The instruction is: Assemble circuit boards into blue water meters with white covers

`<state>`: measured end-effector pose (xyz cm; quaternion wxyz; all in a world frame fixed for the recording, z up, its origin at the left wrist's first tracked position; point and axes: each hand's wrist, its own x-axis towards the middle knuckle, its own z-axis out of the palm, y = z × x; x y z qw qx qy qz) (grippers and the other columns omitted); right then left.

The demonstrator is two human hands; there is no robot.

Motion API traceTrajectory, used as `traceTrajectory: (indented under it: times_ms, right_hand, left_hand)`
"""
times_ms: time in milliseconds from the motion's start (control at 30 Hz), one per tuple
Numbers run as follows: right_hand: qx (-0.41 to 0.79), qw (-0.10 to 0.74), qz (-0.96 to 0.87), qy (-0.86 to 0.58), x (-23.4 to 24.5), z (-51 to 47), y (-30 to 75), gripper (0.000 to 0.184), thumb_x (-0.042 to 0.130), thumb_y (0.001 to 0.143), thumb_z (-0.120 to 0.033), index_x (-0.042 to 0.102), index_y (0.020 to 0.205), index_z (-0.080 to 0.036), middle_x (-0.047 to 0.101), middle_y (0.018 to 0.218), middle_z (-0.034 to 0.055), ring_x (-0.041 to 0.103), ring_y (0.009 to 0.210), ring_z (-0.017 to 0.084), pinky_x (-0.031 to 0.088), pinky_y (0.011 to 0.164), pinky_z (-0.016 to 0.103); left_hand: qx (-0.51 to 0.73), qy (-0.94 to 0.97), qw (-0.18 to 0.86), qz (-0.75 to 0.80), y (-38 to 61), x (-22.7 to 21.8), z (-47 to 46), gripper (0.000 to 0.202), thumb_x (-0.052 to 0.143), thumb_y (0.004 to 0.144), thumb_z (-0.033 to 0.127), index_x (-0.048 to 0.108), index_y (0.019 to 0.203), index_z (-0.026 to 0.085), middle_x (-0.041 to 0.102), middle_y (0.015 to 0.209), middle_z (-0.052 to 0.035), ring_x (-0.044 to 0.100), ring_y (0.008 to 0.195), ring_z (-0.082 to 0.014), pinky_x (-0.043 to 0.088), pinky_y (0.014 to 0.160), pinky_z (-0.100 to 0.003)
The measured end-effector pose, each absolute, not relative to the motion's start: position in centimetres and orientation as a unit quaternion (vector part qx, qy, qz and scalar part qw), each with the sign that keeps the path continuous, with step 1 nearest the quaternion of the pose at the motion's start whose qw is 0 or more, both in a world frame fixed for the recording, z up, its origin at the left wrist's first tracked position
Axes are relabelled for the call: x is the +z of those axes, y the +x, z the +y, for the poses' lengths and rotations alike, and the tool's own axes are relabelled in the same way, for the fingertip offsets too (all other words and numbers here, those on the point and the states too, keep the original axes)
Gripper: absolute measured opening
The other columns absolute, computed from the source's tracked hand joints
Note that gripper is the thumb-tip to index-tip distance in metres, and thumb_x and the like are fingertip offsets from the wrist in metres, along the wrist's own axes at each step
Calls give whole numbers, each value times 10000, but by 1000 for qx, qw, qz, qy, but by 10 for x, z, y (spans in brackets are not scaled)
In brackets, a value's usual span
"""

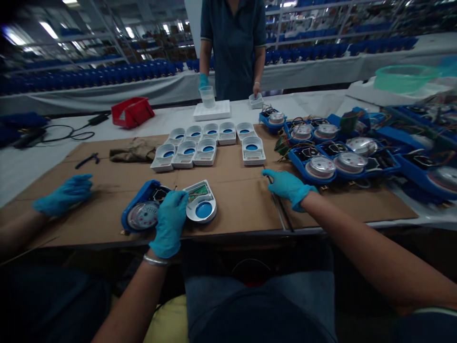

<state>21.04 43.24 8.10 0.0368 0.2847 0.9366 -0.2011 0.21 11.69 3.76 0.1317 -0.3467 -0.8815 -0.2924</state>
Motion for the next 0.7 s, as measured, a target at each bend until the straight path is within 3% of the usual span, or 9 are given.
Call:
traceTrajectory:
  times_ms: [67, 167, 300, 367, 433, 533, 600, 700]
  right_hand:
    - [-379, 4, 884, 274, 97, 424, 204, 473, 558, 787, -182, 634, 1254, -176, 688, 844, 49, 605, 714, 166, 489, 702, 285]
    - [-664, -107, 704, 230, 113, 404, 186, 261, 561, 814, -250, 716, 1005, -164, 696, 872, 58, 624, 755, 152, 531, 699, 262]
    - [-834, -182, 493, 168, 113, 363, 149, 212, 617, 793, -186, 693, 986, -232, 717, 970, 4, 660, 861, 118, 557, 797, 234]
    - [-855, -180, 467, 136, 108, 340, 131, 229, 638, 811, -194, 672, 1028, -257, 717, 1021, -22, 663, 903, 100, 547, 840, 224]
    - [-842, -170, 502, 100, 105, 321, 116, 148, 610, 872, -296, 658, 1000, -238, 716, 1011, -3, 663, 892, 113, 544, 818, 243]
    - [-749, -145, 643, 65, 103, 306, 99, 312, 465, 956, -444, 639, 914, -188, 684, 832, 33, 610, 706, 129, 517, 689, 268]
    - [-663, -125, 736, 55, 104, 305, 91, 341, 409, 974, -427, 643, 966, -179, 659, 821, 32, 559, 671, 126, 492, 690, 274]
    - [-555, -82, 827, 46, 109, 311, 82, 261, 415, 943, -281, 645, 1002, -172, 653, 941, 36, 546, 774, 132, 464, 786, 279]
  left_hand:
    - [-293, -346, 132, -881, 2, 37, 117, 256, 456, 958, 329, 638, 842, 191, 654, 885, -56, 589, 792, -195, 443, 750, -303]
    - [-298, -344, 127, -881, 1, 36, 118, 247, 468, 957, 319, 625, 819, 188, 642, 859, -52, 581, 770, -189, 436, 731, -298]
    - [-304, -339, 122, -882, 1, 36, 119, 253, 464, 961, 307, 610, 791, 189, 633, 842, -49, 570, 758, -184, 433, 737, -299]
    - [-307, -336, 118, -883, 1, 36, 119, 242, 462, 963, 304, 616, 814, 190, 636, 860, -48, 573, 765, -180, 434, 739, -296]
    - [-303, -333, 116, -885, 1, 35, 120, 235, 463, 964, 304, 618, 828, 193, 637, 869, -47, 572, 763, -176, 432, 736, -293]
    - [-285, -336, 120, -890, 0, 33, 121, 246, 456, 968, 289, 609, 800, 194, 629, 851, -46, 564, 750, -175, 424, 723, -292]
    - [-282, -340, 117, -889, -1, 32, 121, 242, 456, 969, 278, 611, 805, 194, 627, 849, -45, 566, 754, -173, 424, 719, -288]
    - [-290, -340, 109, -888, -1, 30, 121, 224, 461, 968, 278, 623, 838, 194, 625, 855, -42, 570, 755, -169, 427, 713, -282]
